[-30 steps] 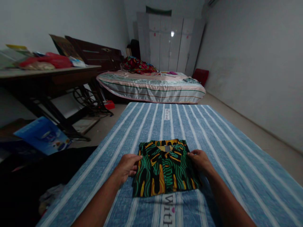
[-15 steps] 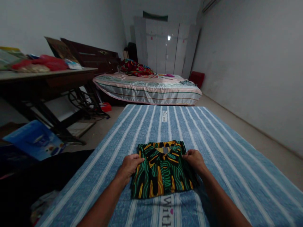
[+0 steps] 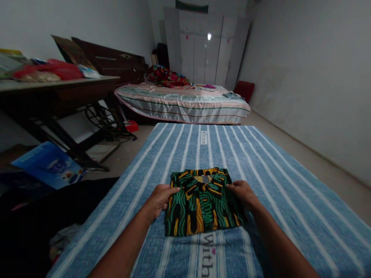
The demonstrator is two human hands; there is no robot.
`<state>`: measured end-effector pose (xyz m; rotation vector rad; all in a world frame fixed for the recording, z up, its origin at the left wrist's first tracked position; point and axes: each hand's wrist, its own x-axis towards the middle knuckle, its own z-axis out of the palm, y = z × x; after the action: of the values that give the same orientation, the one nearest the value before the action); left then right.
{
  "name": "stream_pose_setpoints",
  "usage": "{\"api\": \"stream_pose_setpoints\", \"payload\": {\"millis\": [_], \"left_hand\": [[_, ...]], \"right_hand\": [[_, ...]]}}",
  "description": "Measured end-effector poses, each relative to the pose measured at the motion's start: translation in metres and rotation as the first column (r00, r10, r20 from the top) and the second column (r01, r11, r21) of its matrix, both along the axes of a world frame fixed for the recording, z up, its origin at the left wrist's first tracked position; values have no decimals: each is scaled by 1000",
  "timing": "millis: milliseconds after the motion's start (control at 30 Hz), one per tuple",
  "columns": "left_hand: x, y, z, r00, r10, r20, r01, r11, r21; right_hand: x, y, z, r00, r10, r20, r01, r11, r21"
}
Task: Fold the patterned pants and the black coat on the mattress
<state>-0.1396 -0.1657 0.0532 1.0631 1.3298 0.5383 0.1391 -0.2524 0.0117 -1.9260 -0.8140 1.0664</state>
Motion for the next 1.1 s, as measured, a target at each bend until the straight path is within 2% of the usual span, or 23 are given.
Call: {"api": "stream_pose_setpoints", "payload": {"millis": [133, 467, 567, 733, 833, 933, 1100], "left_hand": [[0, 2, -2, 997, -51, 60, 54, 997, -47], [-1, 5, 2, 981, -66, 183, 72, 997, -28], [0, 6, 10, 958, -65, 280, 88, 994, -70], [16, 11, 32, 941, -7, 339, 50, 991, -120], [36, 16, 45, 927, 15, 375, 27, 994, -107], [63, 30, 54, 927, -19, 374, 53, 995, -80], [128, 76, 54, 902, -191, 388, 203, 979, 9]], "right_hand": [[1, -5, 3, 992, 0, -128, 4, 999, 35], [-12, 4, -9, 937, 13, -348, 92, 955, 284], [-16, 8, -2, 923, 1, -384, 139, 931, 337], [-9, 19, 16, 844, 24, -536, 198, 914, 354], [7, 27, 28, 846, 10, -533, 207, 915, 347], [35, 36, 41, 852, 16, -524, 203, 911, 359], [110, 65, 67, 938, -51, -343, 172, 926, 335]]}}
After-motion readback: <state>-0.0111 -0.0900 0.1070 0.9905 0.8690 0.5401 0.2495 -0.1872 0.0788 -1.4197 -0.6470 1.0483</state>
